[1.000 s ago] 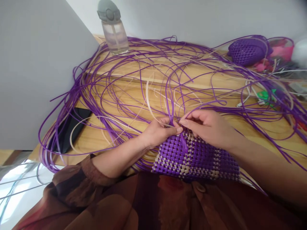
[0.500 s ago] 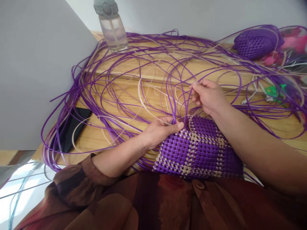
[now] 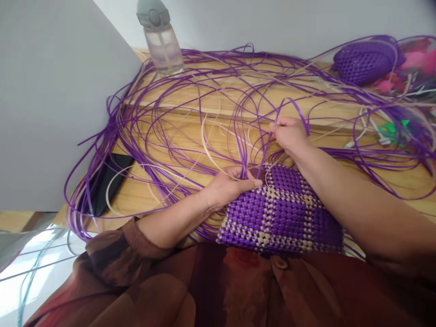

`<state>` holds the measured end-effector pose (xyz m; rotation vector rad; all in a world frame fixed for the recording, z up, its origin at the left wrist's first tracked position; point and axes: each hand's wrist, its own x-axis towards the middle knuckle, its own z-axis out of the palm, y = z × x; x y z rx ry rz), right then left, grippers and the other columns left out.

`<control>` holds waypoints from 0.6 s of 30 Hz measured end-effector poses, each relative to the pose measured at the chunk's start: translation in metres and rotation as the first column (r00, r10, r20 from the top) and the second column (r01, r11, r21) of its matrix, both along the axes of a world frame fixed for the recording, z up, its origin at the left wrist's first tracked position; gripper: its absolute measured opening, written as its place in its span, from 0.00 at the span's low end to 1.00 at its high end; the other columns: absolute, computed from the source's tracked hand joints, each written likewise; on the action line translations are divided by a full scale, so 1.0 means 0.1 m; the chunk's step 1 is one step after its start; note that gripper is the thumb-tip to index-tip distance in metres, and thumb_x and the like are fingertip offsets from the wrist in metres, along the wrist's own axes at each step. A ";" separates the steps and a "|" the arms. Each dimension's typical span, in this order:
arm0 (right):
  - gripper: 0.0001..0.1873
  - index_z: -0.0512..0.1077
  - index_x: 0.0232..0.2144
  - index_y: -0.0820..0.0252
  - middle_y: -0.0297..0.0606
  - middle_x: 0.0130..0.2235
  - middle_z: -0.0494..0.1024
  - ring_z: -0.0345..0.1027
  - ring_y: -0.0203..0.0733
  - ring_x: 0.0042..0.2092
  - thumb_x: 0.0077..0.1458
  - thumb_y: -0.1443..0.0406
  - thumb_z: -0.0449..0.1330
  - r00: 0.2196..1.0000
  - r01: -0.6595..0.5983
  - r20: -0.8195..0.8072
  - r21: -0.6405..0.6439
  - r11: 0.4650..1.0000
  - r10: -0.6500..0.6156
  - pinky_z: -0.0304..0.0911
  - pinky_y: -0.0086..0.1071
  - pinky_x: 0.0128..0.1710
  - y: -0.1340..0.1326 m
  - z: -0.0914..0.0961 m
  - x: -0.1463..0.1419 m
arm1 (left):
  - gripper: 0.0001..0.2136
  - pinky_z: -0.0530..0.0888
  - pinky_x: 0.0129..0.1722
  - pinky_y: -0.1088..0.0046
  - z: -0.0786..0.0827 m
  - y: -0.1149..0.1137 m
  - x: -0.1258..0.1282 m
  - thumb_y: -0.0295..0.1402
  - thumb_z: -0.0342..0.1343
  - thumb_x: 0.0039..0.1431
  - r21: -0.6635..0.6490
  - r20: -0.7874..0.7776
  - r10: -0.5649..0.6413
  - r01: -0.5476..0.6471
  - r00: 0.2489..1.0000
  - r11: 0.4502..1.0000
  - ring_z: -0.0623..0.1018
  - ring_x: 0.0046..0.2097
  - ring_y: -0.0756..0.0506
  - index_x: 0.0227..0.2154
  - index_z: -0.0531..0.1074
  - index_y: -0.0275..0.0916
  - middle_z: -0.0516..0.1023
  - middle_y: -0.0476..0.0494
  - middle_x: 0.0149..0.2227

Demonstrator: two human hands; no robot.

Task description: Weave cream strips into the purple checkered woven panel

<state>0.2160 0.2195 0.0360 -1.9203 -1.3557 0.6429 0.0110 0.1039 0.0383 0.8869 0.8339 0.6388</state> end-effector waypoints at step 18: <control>0.11 0.74 0.29 0.57 0.30 0.24 0.73 0.62 0.34 0.25 0.59 0.60 0.56 0.463 -0.801 0.158 -0.347 0.488 0.872 0.49 0.31 0.27 -1.04 0.76 -0.27 | 0.18 0.62 0.27 0.75 0.15 0.28 -0.32 0.44 0.50 0.64 0.520 -0.361 -0.266 0.430 0.894 0.738 0.62 0.27 0.51 0.26 0.71 0.36 0.64 0.50 0.23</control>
